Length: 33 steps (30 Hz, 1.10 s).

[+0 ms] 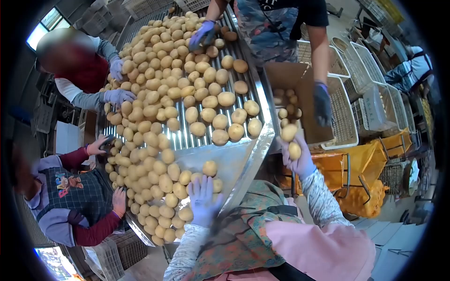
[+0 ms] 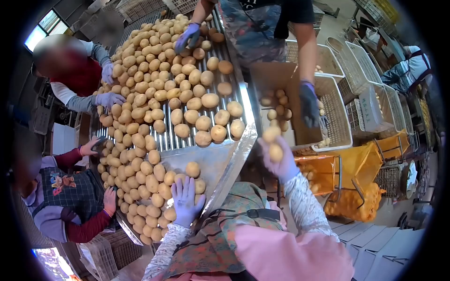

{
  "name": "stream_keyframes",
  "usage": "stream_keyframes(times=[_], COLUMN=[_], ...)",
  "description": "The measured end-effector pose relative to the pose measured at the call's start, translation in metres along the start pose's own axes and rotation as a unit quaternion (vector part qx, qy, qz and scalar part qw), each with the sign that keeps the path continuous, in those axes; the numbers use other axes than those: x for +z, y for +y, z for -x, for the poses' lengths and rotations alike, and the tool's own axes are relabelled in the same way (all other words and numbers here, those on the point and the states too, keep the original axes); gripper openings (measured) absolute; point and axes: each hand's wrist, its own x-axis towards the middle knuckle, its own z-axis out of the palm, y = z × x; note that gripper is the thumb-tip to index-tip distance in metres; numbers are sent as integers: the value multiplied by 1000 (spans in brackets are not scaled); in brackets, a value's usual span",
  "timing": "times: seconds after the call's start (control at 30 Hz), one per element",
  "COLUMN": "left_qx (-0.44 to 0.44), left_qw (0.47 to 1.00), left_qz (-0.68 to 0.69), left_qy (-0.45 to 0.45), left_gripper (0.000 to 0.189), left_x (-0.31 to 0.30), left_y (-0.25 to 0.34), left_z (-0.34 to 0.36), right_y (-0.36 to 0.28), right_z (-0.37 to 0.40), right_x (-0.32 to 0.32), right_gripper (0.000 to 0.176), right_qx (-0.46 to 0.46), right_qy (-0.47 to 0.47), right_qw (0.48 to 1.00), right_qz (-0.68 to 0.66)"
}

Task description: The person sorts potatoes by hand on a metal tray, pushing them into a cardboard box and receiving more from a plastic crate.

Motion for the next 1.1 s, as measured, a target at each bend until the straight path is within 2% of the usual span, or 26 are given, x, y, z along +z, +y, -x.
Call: stream_keyframes(times=[0.03,0.07,0.1,0.2,0.23,0.3,0.33,0.4,0.43,0.47,0.53,0.6,0.63,0.7,0.77,0.8,0.83,0.87,0.9,0.97,1.0,1.03,1.1], left_qx=[5,11,15,26,28,26,28,19,17,18,11,12,2,-6,-33,-37,-35,-60,-87,-126,-145,-164,-191], left_qw=[1000,1000,1000,999,999,999,998,998,998,998,998,999,999,998,997,998,998,997,994,990,989,986,980], left_qz=[3,-5,-13,-14,-16,-14,-13,-19,-25,-28,-22,-24,-29,-14,-6,5,19,22,39,49,41,1,-39], left_qy=[-1,1,7,26,28,39,46,50,53,52,56,47,44,57,64,56,51,47,49,36,15,25,41], left_gripper=[70,70,69,67,66,66,66,66,66,66,66,66,66,65,64,64,63,62,61,59,59,60,62], left_x=[-2,-3,-1,14,16,20,22,25,26,26,28,26,26,24,17,13,9,1,-1,-19,-34,-23,-13], left_y=[1,1,1,0,0,0,1,2,1,1,2,4,4,5,4,4,4,4,-1,-9,-13,-24,-36], left_z=[2,2,0,-1,-2,-3,-2,2,3,5,9,12,7,4,17,21,23,34,51,81,100,134,177], right_y=[-11,-19,-21,-6,-3,0,10,7,-14,-44,-106,-175,-179,-142,-73,-33,14,45,66,116,140,163,194], right_z=[-4,-11,-9,6,11,18,33,56,60,69,45,-9,-23,-32,-51,-73,-79,-81,-85,-87,-91,-96,-83], right_x=[-1,-9,-5,14,12,10,47,89,95,110,131,135,124,109,101,83,69,80,66,85,62,39,55], right_gripper=[48,44,44,38,38,35,29,28,27,31,35,40,40,44,47,47,48,57,70,79,81,83,79], right_qx=[3,-43,-51,-28,-27,-63,-144,-422,-567,-668,-799,-778,-783,-674,-534,-446,-440,-382,-328,-119,-139,-157,-88], right_qy=[-1,21,17,37,36,-46,9,23,23,-2,121,260,246,191,-26,-87,-117,-173,-230,-306,-330,-357,-369], right_qw=[998,999,998,982,981,927,879,737,596,436,346,374,374,255,275,391,339,217,157,160,157,154,144], right_qz=[-55,20,22,184,187,367,454,528,568,603,476,433,431,666,799,801,823,881,903,931,920,908,914])
